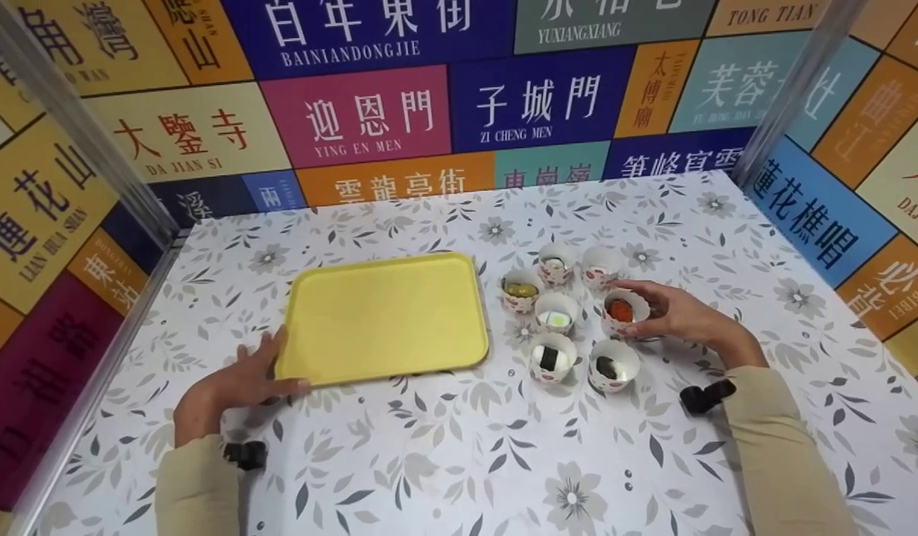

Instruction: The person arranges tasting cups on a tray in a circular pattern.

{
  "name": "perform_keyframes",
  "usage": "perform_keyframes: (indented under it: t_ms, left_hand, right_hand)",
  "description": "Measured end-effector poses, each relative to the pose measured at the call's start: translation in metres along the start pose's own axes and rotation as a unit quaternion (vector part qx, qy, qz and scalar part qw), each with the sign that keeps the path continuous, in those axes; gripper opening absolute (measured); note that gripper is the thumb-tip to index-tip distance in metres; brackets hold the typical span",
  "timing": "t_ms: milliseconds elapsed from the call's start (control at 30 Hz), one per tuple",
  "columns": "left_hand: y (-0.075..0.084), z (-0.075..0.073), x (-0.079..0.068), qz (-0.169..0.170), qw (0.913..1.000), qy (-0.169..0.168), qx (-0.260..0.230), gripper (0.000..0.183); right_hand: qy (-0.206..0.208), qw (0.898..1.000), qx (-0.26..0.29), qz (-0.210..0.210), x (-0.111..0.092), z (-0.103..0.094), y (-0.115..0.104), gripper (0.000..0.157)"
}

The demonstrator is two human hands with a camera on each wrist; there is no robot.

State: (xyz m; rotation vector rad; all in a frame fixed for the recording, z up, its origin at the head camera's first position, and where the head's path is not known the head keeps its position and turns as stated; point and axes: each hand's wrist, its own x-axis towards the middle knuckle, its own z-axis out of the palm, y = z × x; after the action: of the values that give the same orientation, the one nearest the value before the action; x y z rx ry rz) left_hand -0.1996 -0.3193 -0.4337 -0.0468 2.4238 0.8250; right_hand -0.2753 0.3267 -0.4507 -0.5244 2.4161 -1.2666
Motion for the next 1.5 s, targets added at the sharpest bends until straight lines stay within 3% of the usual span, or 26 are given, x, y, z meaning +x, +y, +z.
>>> perform_keyframes:
  t_ms: [267,500,1167,1500]
  left_hand:
    - [0.001,-0.001,0.002,0.02,0.9996,0.008,0.019,0.121]
    - [-0.002,0.001,-0.001,0.006,1.0,0.004,0.002,0.12]
    - [-0.002,0.001,-0.003,0.006,1.0,0.004,0.0,0.116]
    - [-0.003,0.0,-0.002,0.018,0.9998,0.001,-0.008,0.116]
  right_hand:
    - [0.029,0.999,-0.025,0.031,-0.004,0.003,-0.005,0.077]
    - [0.086,0.993,-0.043,0.07,-0.005,0.003,-0.014,0.075]
    - [0.138,0.99,-0.028,0.012,-0.001,0.009,-0.032,0.073]
    - [0.132,0.991,-0.011,0.003,0.002,0.015,-0.046,0.072]
